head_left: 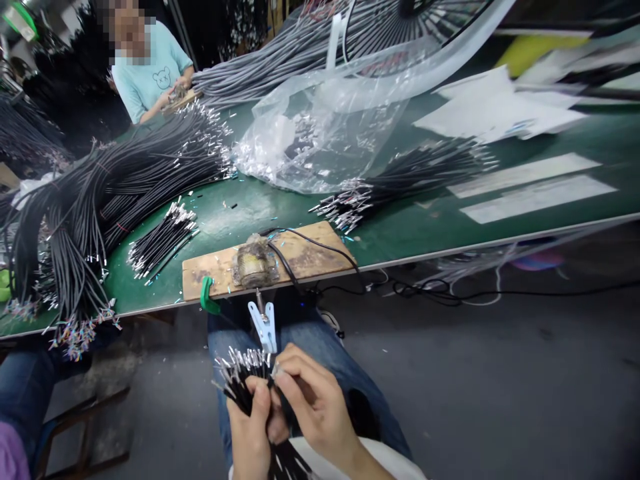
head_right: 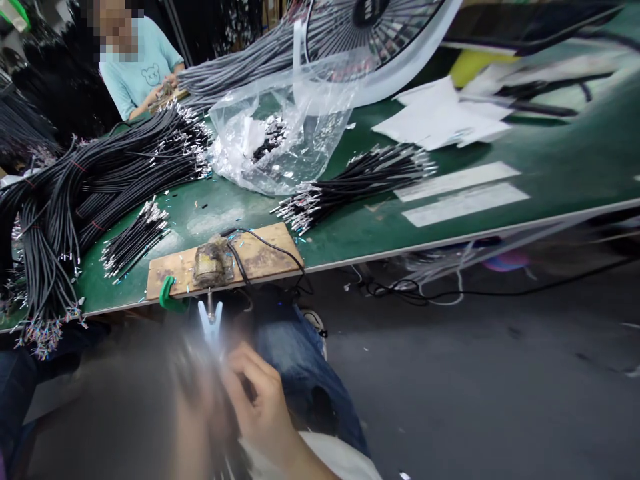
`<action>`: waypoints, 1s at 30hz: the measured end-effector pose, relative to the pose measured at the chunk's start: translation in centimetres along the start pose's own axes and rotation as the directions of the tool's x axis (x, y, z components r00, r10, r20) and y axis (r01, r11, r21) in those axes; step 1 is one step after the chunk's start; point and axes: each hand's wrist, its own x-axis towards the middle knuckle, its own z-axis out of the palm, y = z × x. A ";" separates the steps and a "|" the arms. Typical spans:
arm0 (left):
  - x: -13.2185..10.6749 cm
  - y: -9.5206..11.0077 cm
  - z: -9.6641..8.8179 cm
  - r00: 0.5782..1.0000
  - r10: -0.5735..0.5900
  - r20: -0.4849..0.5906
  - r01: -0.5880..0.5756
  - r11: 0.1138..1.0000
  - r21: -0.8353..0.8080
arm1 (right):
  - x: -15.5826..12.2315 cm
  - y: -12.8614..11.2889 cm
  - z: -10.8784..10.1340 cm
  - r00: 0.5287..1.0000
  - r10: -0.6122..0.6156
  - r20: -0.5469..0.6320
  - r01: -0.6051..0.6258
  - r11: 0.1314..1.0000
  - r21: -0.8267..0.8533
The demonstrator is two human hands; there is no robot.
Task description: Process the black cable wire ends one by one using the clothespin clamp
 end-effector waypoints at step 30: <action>-0.4 1.4 -0.3 0.871 0.430 -0.238 -0.335 0.874 0.352 | 2.3 0.2 -2.1 0.999 0.035 0.014 -0.032 0.988 -0.150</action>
